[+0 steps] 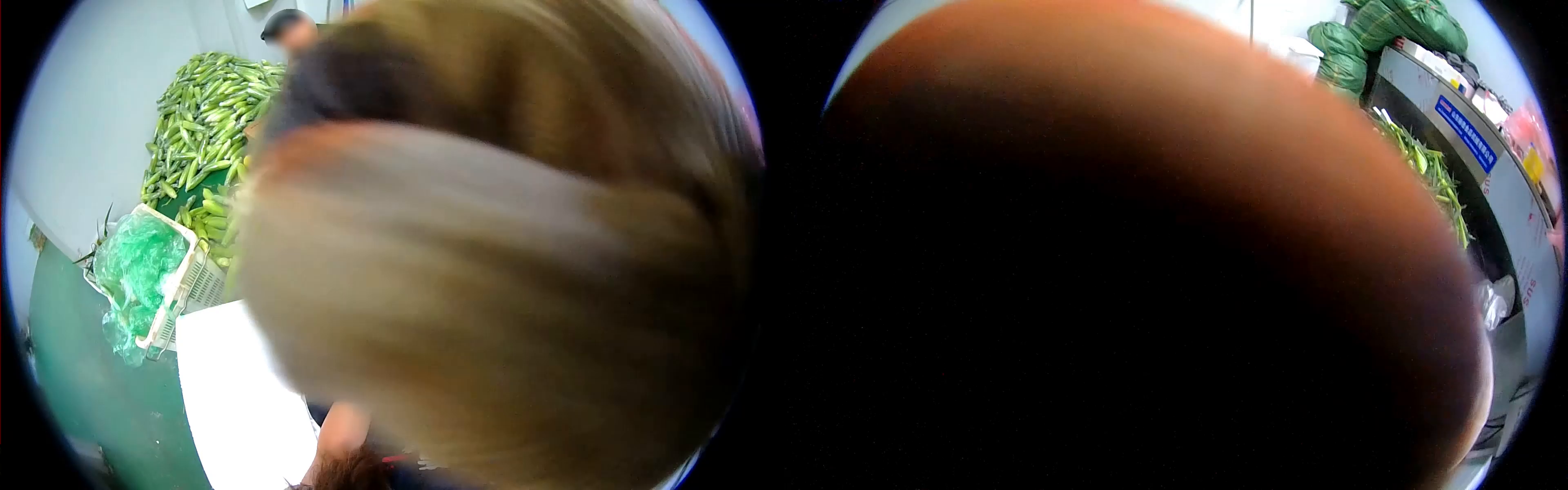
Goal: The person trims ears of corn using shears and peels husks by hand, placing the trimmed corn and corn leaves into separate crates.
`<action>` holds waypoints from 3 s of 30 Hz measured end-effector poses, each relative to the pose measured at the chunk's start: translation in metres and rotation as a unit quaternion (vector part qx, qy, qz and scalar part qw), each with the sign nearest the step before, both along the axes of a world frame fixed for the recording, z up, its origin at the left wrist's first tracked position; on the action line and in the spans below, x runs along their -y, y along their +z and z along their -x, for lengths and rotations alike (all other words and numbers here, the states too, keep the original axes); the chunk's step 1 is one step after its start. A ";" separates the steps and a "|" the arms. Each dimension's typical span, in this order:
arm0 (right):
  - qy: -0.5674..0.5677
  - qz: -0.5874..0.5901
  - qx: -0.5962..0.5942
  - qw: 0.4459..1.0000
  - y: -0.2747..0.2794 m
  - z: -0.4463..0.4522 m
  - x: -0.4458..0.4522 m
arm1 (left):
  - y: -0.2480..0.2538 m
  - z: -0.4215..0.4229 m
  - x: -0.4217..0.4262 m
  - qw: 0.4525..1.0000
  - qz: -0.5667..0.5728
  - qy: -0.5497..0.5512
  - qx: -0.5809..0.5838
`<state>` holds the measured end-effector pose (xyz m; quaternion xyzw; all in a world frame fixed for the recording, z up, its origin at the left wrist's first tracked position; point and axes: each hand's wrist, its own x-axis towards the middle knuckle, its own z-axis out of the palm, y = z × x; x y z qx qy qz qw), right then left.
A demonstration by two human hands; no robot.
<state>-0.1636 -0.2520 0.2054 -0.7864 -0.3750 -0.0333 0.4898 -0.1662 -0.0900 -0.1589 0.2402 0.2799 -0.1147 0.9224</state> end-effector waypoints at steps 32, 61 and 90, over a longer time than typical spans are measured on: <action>-0.009 -0.011 -0.021 1.000 0.009 0.004 0.030 | -0.064 0.000 -0.017 0.999 0.042 -0.003 -0.004; 0.028 -0.028 0.045 0.998 0.041 0.023 0.004 | 0.043 0.014 -0.016 0.998 -0.034 0.053 0.011; -0.024 0.013 0.026 0.999 0.022 0.020 0.035 | -0.017 -0.008 -0.024 0.997 -0.003 0.050 0.053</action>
